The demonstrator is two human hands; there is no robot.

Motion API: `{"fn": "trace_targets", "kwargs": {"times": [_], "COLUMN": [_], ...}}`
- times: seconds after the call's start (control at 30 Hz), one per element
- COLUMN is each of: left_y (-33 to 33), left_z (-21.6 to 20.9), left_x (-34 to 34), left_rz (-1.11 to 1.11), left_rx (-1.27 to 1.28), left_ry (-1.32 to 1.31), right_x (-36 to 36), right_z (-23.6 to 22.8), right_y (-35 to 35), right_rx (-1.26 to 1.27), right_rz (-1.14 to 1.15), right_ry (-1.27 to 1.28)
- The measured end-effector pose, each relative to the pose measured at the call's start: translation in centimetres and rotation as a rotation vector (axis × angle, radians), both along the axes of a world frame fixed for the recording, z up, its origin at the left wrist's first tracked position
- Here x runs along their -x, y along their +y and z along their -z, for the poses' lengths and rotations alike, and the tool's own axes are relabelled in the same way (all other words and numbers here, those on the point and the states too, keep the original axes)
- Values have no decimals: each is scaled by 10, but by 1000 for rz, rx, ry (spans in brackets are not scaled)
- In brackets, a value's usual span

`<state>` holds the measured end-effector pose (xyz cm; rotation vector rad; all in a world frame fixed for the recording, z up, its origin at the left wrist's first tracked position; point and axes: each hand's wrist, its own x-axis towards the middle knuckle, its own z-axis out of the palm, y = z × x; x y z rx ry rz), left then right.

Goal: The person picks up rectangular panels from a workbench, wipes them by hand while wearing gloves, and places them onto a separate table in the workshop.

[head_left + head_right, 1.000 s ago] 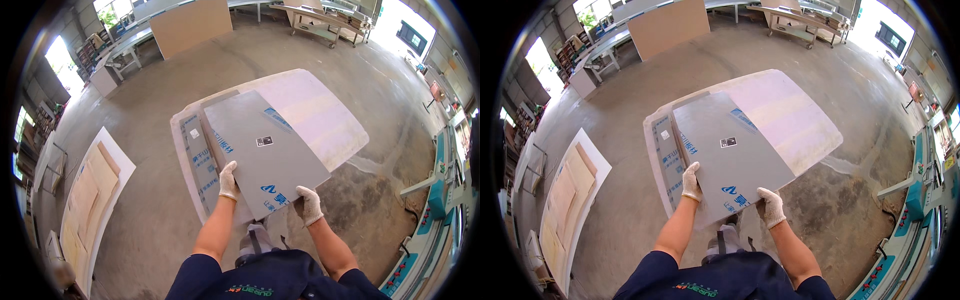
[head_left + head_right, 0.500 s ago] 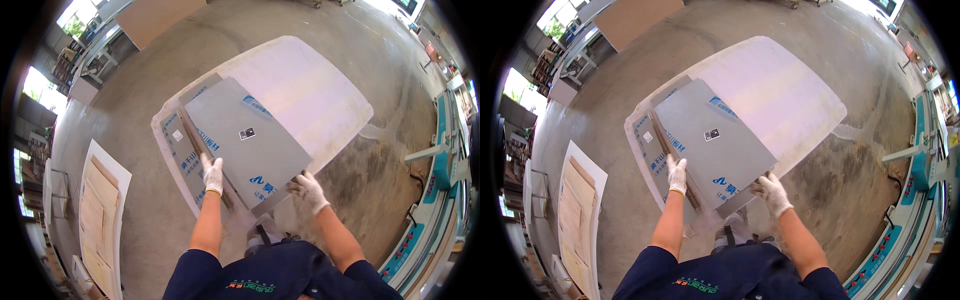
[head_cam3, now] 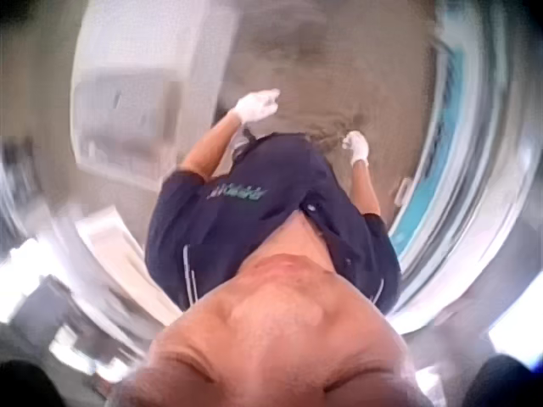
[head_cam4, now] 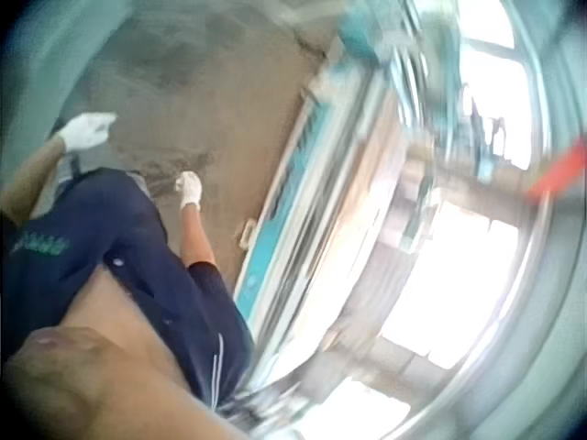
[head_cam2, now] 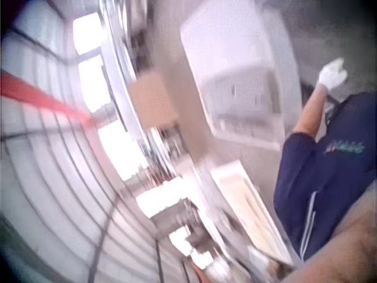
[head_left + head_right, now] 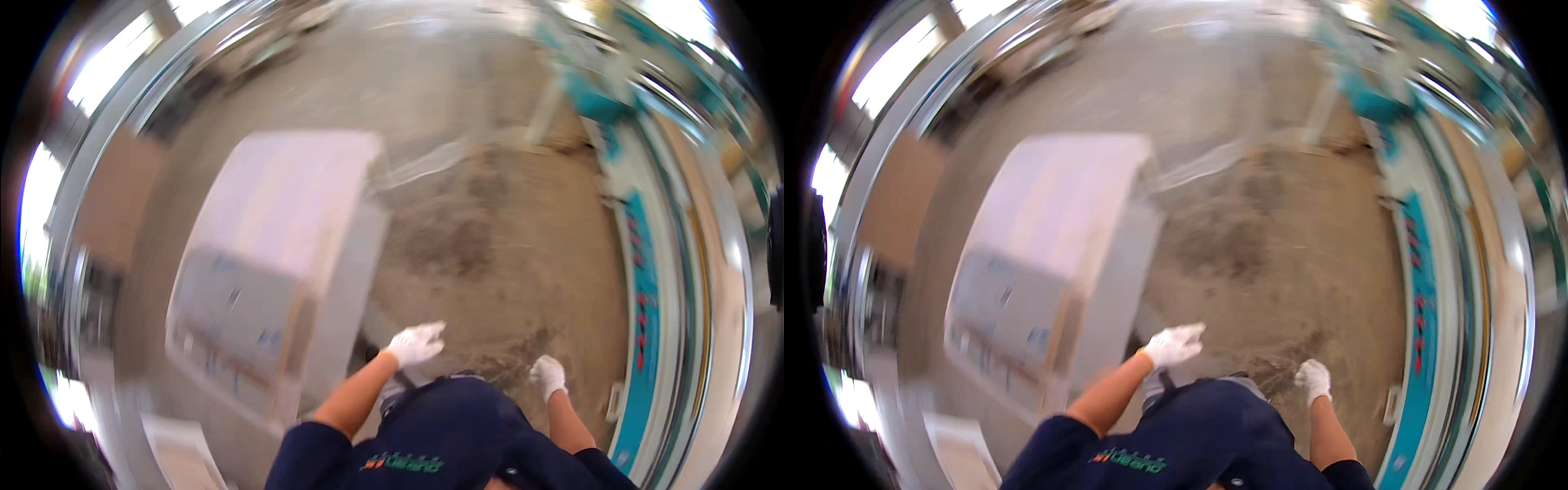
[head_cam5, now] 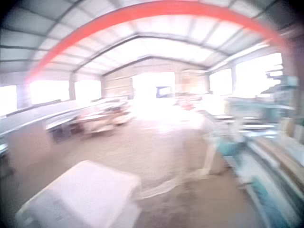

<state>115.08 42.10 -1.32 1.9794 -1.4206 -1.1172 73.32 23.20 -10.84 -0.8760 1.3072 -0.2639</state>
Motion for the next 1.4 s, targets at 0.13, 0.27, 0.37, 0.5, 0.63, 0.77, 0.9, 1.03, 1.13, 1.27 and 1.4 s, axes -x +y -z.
{"fn": "trace_targets", "kwargs": {"times": [0.13, 0.27, 0.37, 0.5, 0.63, 0.77, 0.9, 1.03, 1.13, 1.27, 1.4], "left_y": [-61, -142, -217, -363, -500, -608, -682, -718, -731, -759, -801], "left_z": [8, 33, 65, 75, 44, 11, 10, -15, -32, -41, -33], "left_x": [49, 90, 98, 164, 302, 467, 643, 772, 865, 969, 1069], "left_rz": [260, 213, 295, 401, 491, 881, 1009, 1087, 1042, 992, 1067], "left_rx": [-125, -318, -262, -124, -143, 136, 182, 344, 208, 130, 277], "left_ry": [-109, -149, -247, -252, -97, -114, 157, 263, 338, 358, 265], "right_x": [50, 156, 188, 227, 276, 320, 404, 503, 598, 730, 855], "right_z": [-36, 32, 29, -15, -62, -110, -45, -61, -73, -107, -123], "right_y": [40, 54, 38, 8, -19, -33, -6, -63, -107, -192, -271], "right_rx": [-46, 5, -61, 12, 89, -34, 31, 283, 493, 659, 641], "right_rz": [323, 389, 471, 508, 481, 1030, 1364, 1509, 1584, 1435, 1169], "right_ry": [202, 430, 404, 458, 681, 497, 574, 693, 727, 870, 1121]}}
